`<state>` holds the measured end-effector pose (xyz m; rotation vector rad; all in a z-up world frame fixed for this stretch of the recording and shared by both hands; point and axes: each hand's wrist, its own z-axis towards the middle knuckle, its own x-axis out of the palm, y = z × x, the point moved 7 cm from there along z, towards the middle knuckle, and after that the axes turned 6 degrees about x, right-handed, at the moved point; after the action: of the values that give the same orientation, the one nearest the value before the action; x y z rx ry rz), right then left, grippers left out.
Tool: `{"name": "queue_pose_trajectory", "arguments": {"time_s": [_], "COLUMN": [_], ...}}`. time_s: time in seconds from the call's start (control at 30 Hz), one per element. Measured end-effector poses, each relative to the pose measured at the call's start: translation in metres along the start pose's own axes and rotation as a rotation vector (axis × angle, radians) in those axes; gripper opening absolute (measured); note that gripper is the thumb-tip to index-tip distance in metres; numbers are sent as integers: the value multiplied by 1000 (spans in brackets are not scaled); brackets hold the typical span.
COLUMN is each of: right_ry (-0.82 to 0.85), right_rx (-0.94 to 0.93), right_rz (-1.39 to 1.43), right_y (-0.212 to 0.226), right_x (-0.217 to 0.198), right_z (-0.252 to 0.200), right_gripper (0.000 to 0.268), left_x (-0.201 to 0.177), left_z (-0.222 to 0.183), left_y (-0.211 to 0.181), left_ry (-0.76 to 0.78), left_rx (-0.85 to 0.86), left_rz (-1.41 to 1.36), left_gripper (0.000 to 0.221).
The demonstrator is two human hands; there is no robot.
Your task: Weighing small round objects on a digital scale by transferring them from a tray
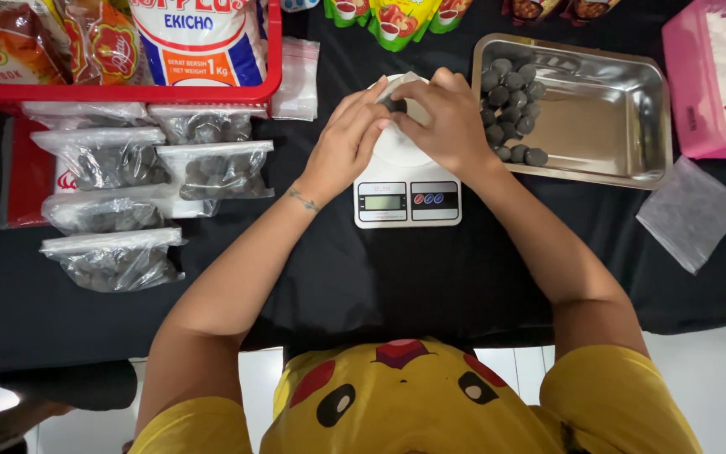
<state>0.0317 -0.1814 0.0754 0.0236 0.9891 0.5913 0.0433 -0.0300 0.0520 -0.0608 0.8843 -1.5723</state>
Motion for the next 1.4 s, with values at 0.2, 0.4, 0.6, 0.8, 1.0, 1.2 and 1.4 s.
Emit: {"name": "queue_pose_trajectory", "arguments": {"time_s": [0.2,0.4,0.6,0.8,1.0,1.2,1.4], "right_ry": [7,78,90,27,-14,156,738], "right_rx": [-48,-32,-45,-156,-147,12,-252], "right_rz": [-49,-18,-53,-123,-69,498,583], "right_y": [1,10,8,11,11,63,142], "right_x": [2,-2,-2,-2,-10,-79,-156], "right_z": [0,7,7,4,2,15,-29], "right_gripper": [19,17,22,11,11,13,23], "left_x": [-1,1,-1,2,1,2,0], "left_z": [0,0,1,-1,-1,-1,1], "left_y": [0,3,0,3,1,3,0], "left_ry": [-21,2,-15,1,-23,-23,-25], "left_rx": [7,-21,12,6,36,23,2], "left_rz": [6,9,17,33,29,26,11], "left_gripper": [30,30,28,29,26,23,23]}}
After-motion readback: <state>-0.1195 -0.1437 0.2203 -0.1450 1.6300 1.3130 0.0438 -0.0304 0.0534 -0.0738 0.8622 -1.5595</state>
